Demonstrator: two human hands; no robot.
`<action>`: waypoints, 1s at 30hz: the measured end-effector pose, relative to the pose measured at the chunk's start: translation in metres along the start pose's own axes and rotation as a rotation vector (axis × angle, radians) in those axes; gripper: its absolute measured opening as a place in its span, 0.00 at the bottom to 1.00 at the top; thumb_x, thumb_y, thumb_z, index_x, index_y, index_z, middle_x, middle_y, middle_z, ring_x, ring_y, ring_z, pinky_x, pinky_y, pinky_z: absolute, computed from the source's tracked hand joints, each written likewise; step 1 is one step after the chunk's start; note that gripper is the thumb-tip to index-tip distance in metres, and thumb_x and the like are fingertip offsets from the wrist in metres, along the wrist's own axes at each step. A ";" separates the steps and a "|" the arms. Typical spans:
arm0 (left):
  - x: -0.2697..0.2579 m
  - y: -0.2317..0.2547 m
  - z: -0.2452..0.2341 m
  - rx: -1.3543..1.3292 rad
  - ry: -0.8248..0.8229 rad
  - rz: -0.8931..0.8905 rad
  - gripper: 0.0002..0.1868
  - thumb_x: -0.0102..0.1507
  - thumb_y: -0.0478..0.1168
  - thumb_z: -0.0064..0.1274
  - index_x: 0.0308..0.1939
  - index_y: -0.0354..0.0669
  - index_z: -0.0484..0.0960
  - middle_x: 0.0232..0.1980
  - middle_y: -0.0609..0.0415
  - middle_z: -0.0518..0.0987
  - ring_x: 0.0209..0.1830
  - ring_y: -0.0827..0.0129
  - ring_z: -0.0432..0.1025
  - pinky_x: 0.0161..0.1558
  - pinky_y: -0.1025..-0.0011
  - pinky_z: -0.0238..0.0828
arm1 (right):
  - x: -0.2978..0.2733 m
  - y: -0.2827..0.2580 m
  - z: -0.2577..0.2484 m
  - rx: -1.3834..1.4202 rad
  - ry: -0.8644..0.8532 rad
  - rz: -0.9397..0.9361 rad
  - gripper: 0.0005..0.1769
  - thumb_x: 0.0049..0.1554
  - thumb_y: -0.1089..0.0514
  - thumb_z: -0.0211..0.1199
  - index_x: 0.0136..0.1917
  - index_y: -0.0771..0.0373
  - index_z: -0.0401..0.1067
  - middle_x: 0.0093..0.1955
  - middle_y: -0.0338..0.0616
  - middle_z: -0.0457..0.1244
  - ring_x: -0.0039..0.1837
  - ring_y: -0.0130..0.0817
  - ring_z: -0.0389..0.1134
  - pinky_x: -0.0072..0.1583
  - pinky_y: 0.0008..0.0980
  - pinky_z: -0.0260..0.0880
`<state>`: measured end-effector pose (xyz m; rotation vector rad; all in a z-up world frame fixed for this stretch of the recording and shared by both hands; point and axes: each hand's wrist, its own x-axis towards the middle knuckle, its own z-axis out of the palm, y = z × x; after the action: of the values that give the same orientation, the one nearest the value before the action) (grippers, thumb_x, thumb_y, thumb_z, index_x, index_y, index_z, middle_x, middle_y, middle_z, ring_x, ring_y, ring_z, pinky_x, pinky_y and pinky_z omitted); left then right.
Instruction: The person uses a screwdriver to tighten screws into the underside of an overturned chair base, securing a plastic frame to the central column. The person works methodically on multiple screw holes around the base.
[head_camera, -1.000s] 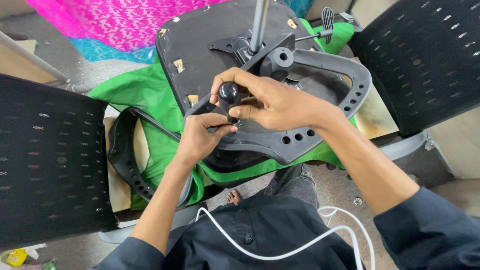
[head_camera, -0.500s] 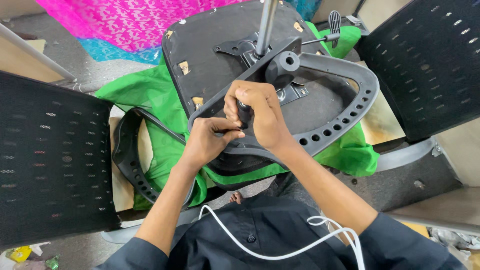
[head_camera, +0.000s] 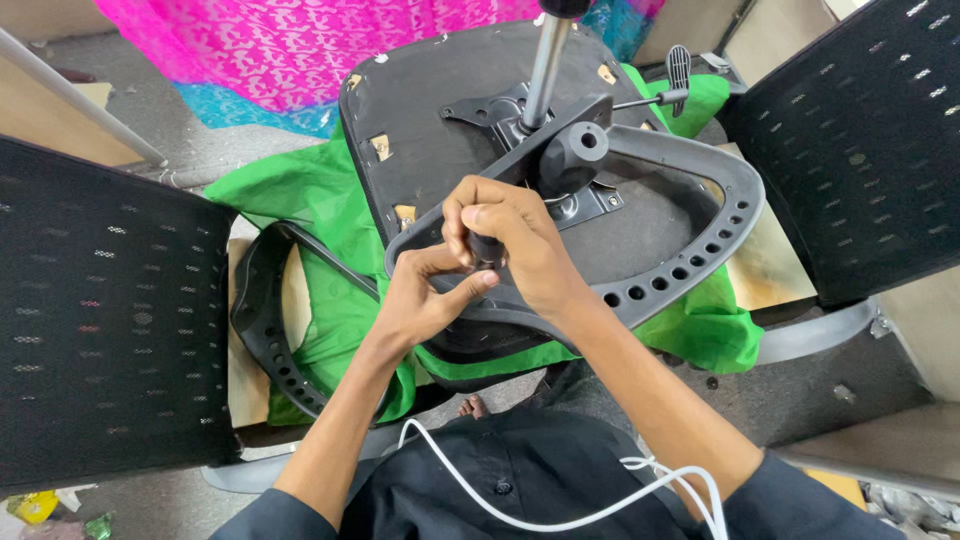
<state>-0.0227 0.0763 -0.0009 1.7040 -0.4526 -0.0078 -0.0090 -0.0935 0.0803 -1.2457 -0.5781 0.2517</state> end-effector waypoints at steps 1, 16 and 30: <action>0.001 -0.002 0.000 0.045 0.024 -0.004 0.13 0.61 0.42 0.66 0.38 0.32 0.84 0.35 0.56 0.84 0.40 0.80 0.76 0.46 0.74 0.73 | 0.000 0.001 0.005 -0.046 0.068 -0.027 0.14 0.64 0.55 0.50 0.44 0.68 0.67 0.41 0.40 0.61 0.44 0.25 0.61 0.48 0.26 0.62; -0.003 0.000 -0.005 -0.141 -0.063 -0.038 0.09 0.58 0.36 0.67 0.29 0.36 0.83 0.34 0.59 0.83 0.38 0.81 0.75 0.46 0.74 0.74 | -0.009 0.004 0.000 -0.088 -0.118 0.041 0.18 0.60 0.55 0.48 0.34 0.68 0.65 0.33 0.38 0.59 0.36 0.22 0.56 0.40 0.25 0.55; -0.007 0.002 0.003 -0.024 0.169 -0.041 0.13 0.55 0.38 0.71 0.34 0.34 0.83 0.33 0.65 0.79 0.38 0.86 0.68 0.43 0.77 0.70 | -0.007 0.012 0.030 -0.106 0.193 -0.141 0.17 0.67 0.56 0.49 0.39 0.68 0.64 0.37 0.39 0.58 0.40 0.23 0.56 0.46 0.25 0.57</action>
<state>-0.0305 0.0757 -0.0015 1.6739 -0.2909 0.1003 -0.0297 -0.0685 0.0734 -1.3083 -0.5148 -0.0177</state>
